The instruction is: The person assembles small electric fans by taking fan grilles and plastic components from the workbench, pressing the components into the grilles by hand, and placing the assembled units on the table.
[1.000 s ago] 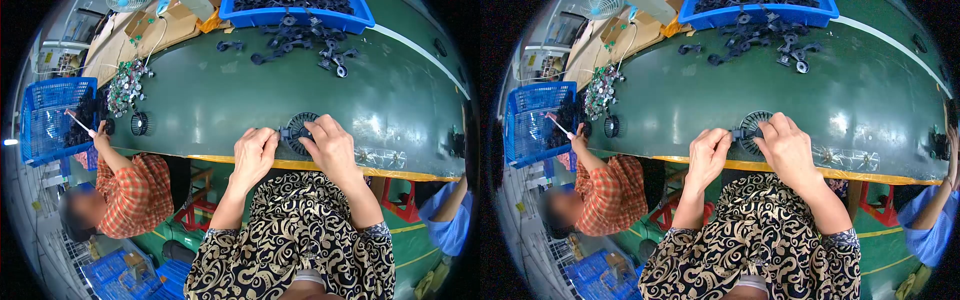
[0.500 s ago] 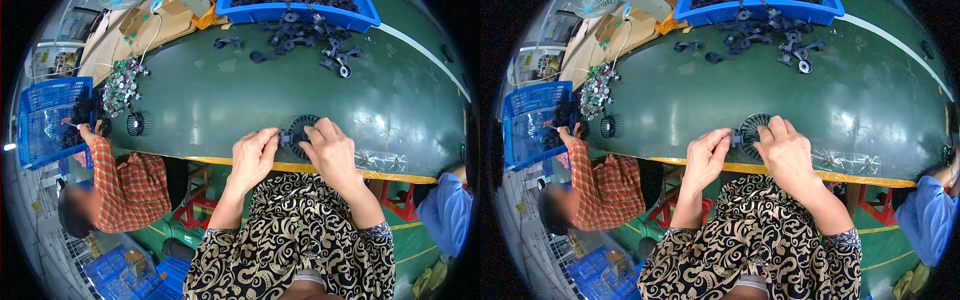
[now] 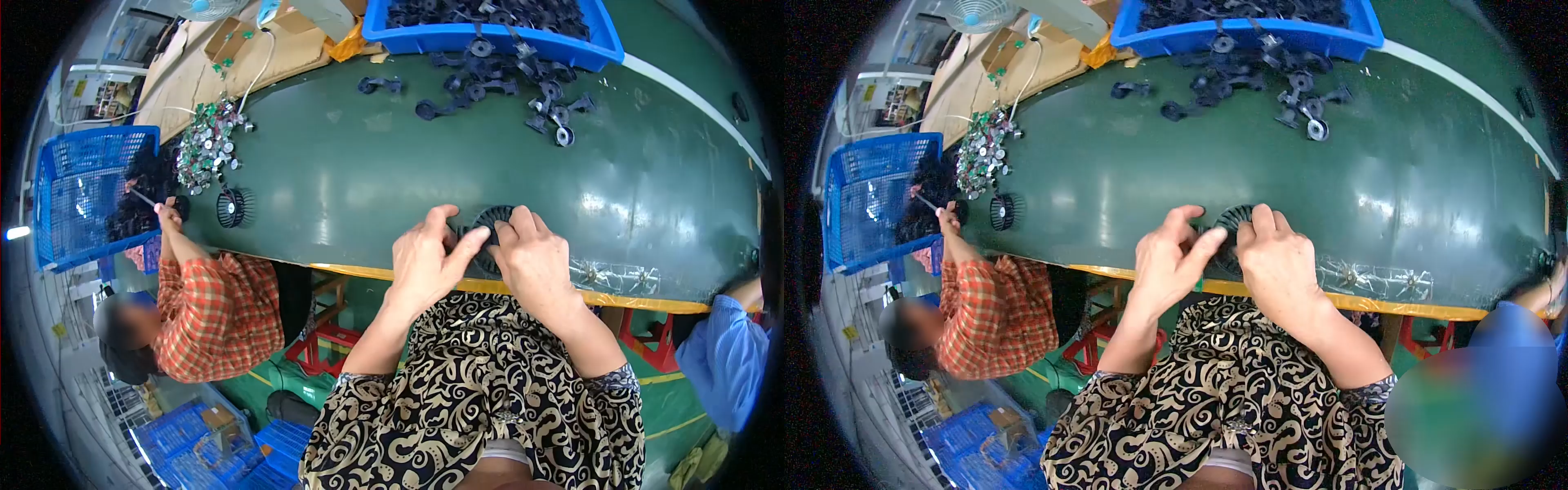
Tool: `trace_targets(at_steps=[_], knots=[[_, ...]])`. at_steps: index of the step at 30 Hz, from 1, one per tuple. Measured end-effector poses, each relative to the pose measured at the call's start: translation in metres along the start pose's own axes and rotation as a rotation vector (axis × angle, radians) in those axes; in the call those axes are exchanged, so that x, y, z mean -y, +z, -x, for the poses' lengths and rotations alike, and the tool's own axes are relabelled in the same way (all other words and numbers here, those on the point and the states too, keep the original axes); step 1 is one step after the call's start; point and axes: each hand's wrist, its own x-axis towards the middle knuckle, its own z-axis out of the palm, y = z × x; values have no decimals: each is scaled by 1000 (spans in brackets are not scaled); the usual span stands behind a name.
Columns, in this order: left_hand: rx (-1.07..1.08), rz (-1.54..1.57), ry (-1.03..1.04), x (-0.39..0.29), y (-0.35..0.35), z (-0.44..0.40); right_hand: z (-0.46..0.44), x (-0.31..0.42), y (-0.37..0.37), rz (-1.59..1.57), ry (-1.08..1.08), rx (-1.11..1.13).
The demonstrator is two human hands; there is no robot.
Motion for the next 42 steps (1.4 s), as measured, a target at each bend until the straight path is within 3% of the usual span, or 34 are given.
trace_targets(at_steps=[12,16,17,18,21,23,25,29,32,33,35,39,41,42], knots=[[-125,113,58,14,16,-11,-1,5,-6,-162,-20,-33],[104,225,10,19,-15,-25,4,-1,-18,-225,-55,40],[102,380,-2,29,-15,-30,5,-6,-21,-221,-58,34],[41,386,9,38,-27,-35,7,-11,-25,-206,-5,27],[-458,-188,-4,73,-78,-57,19,-44,-44,-123,156,-65],[-933,-505,86,142,-107,-74,29,-69,-63,-48,314,-95],[-1053,-742,-22,209,-157,-77,41,-90,-77,48,450,-148],[-1130,-930,-533,290,-210,-65,47,-113,-85,188,581,-295],[-1122,-803,-664,324,-226,-54,16,-101,-86,54,616,-367],[-1115,-756,-667,323,-226,-53,6,-102,-82,151,426,-415],[-1054,-469,-446,359,-234,-44,-21,-94,-77,-18,435,-315],[-895,-357,-308,324,-212,-30,-65,-88,-59,-43,286,-357],[-721,153,-182,325,-189,-28,-79,-91,-47,-46,256,-379],[-663,139,-218,300,-175,-25,-85,-96,-41,-39,236,-407]])
